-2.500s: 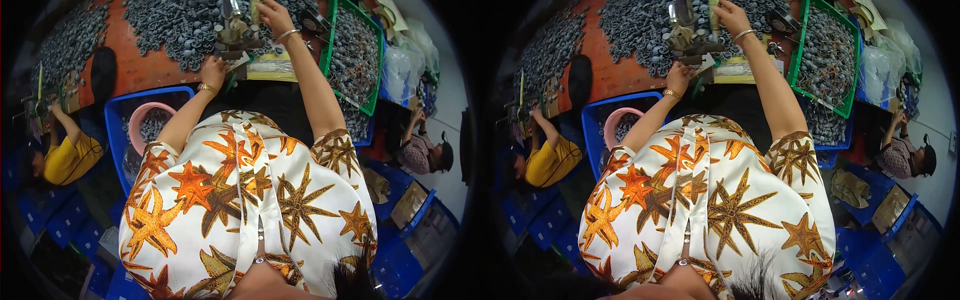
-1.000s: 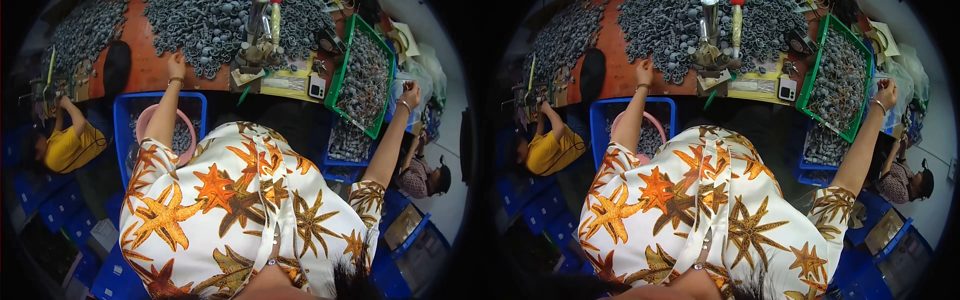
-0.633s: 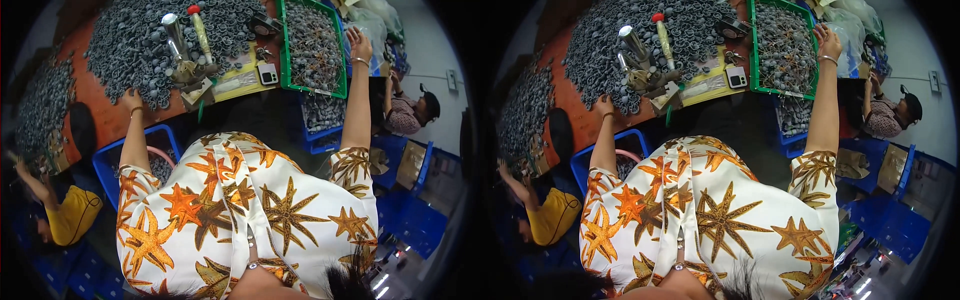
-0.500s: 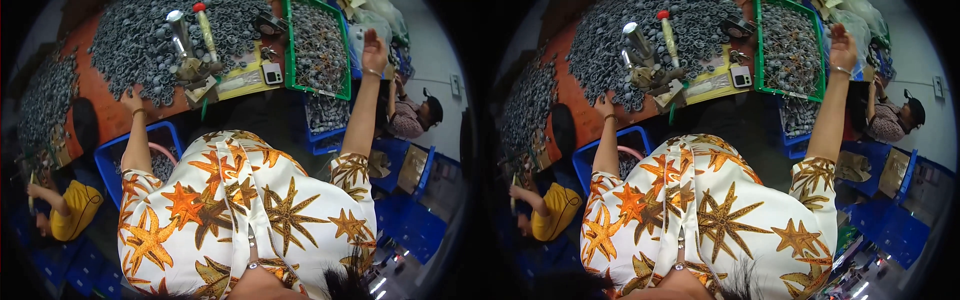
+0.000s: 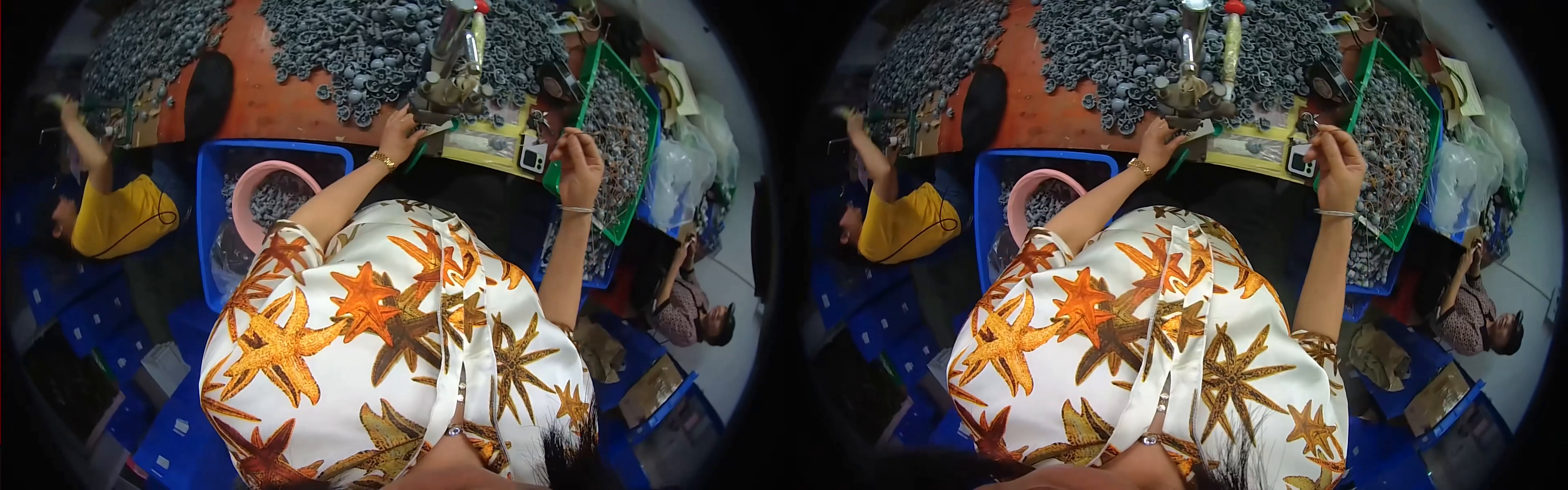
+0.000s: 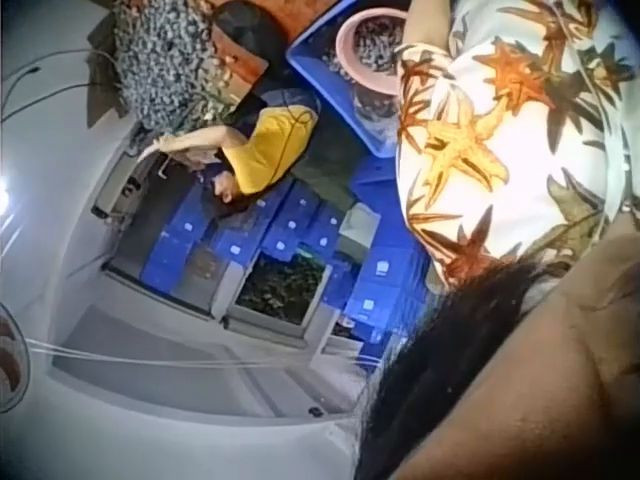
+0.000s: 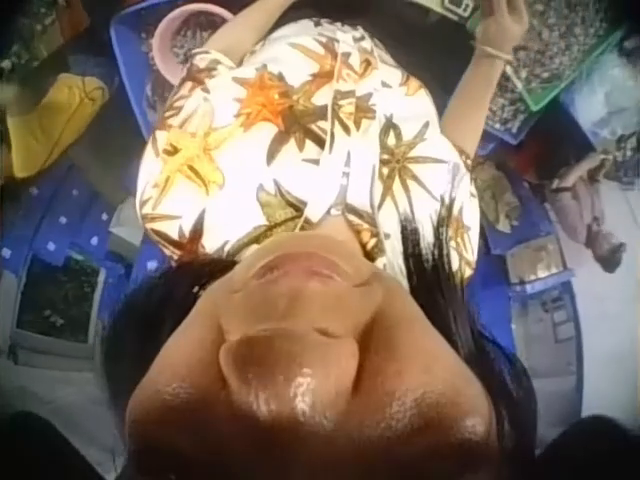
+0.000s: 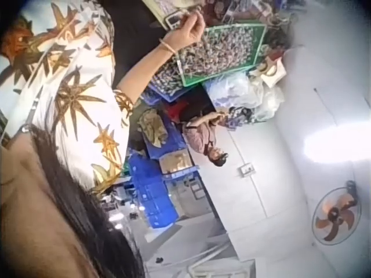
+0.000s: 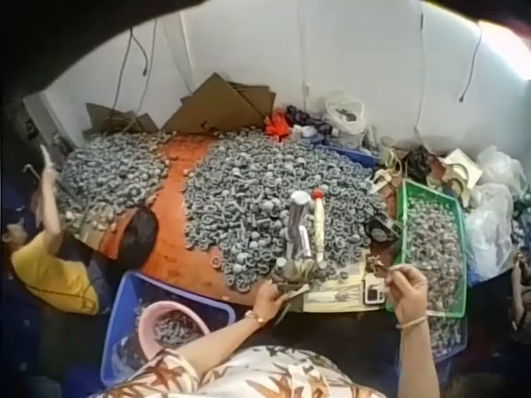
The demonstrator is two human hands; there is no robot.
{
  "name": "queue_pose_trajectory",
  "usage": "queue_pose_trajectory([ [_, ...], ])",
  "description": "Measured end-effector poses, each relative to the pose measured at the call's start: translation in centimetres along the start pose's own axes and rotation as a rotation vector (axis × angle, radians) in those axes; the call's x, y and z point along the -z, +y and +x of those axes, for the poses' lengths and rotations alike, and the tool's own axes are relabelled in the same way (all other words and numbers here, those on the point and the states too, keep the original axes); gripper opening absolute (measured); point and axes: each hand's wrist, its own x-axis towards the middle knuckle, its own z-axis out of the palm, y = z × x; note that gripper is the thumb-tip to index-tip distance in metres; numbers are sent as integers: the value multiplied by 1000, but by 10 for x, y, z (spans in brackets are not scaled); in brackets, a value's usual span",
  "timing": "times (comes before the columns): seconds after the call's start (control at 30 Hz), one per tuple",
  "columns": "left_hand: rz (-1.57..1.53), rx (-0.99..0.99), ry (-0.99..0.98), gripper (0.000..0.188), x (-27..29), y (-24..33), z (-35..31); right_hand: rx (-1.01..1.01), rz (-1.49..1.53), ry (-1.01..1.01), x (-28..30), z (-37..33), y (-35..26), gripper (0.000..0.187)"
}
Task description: Assembling small gray plastic components by inserting green pins and using a manual press tool at a factory workbench.
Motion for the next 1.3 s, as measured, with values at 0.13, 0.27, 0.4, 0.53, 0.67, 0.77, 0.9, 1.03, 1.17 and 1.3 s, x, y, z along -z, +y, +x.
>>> queue_pose_trajectory([
  [0.13, 59, -56, 1, 26, -2, -9, -2, -103, -52, -69, -31, -5, 23, 12],
  [0.27, -14, -33, 289, 30, 28, -6, 6, -135, -274, -184, -38, -13, 19, 19],
  [0.4, 198, 175, 591, 22, 95, -63, 36, -159, -462, -418, -49, -21, 26, 22],
  [0.53, 325, 324, 434, 20, 133, -78, 82, -297, -482, -446, -42, -41, 62, 22],
  [0.67, 558, 557, 143, 18, 122, -94, 111, -370, -364, -466, -53, -54, 80, 12],
  [0.77, 590, 548, 173, 13, 128, -79, 116, -443, -298, -493, -58, -53, 94, 12],
  [0.9, 436, 671, 314, 16, 116, -131, 120, -517, -292, -582, -74, -41, 107, 11],
  [1.03, 470, 494, 335, 27, 136, -127, 101, -581, -267, -647, -90, -29, 114, 10],
  [1.17, -83, 712, 417, 33, 139, -89, 102, -554, -354, -560, -84, -38, 122, 14],
  [1.3, 19, 490, 654, 14, 119, -115, 96, -563, -353, -548, -82, -34, 124, 12],
])
